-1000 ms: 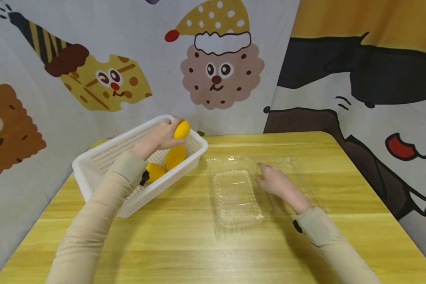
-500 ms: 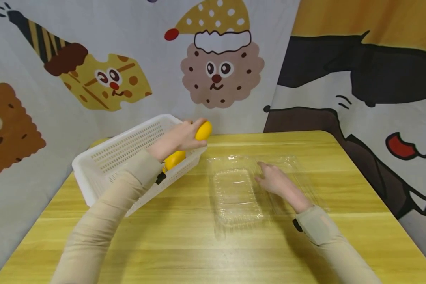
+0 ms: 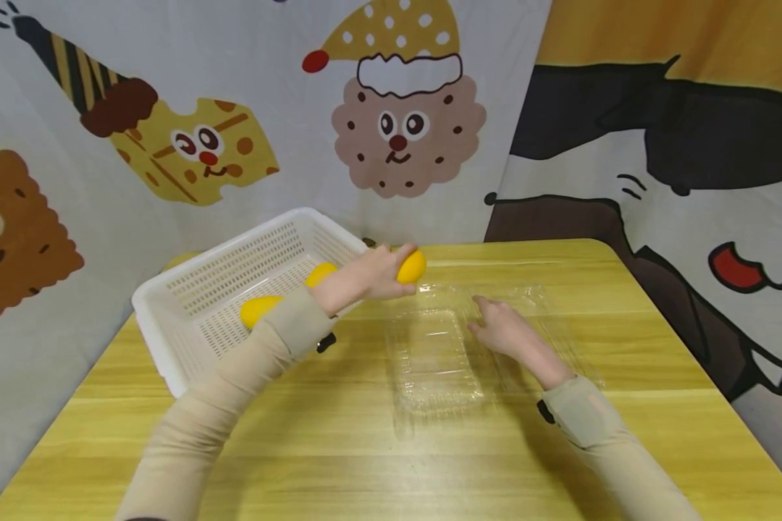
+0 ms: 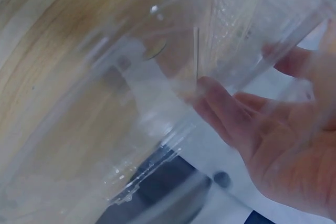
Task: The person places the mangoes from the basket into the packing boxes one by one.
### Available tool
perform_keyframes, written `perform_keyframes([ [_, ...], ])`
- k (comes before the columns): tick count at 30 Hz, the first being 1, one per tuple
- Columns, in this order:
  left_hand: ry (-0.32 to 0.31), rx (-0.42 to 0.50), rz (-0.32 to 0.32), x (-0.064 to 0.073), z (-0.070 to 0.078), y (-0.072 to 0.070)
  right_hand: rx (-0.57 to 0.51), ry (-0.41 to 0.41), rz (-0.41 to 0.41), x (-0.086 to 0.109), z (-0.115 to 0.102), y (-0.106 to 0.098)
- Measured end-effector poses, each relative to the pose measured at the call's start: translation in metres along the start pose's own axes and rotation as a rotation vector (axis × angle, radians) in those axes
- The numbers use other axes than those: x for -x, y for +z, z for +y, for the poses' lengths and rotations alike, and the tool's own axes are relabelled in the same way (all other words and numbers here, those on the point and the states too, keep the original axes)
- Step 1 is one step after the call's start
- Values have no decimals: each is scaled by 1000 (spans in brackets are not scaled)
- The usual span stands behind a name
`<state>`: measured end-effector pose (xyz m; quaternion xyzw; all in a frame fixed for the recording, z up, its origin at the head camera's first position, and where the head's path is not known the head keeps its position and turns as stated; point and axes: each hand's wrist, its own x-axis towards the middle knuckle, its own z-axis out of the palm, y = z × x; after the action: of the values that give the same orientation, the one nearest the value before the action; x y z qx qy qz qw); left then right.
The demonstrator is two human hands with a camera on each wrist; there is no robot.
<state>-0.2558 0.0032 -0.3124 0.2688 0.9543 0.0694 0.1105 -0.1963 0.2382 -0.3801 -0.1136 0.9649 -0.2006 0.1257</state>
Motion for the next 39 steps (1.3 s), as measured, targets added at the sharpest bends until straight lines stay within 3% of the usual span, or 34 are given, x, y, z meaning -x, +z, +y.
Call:
perform_keyframes([
  [6,23,-10,-63,-4,17,18,17,-4,5,-1,-1,-1],
  [18,38,78,-123,-8,41,54,16,-6,16,-2,0,1],
  [23,30,113,-145,-10,49,61,20,-11,21,-2,0,1],
  [27,32,141,-116,-11,54,67,4,-8,17,-1,0,2],
  [33,-15,251,-126,-15,56,74,-9,-6,16,0,1,2],
  [39,-48,306,-128,-17,55,79,-16,1,10,-1,0,1],
])
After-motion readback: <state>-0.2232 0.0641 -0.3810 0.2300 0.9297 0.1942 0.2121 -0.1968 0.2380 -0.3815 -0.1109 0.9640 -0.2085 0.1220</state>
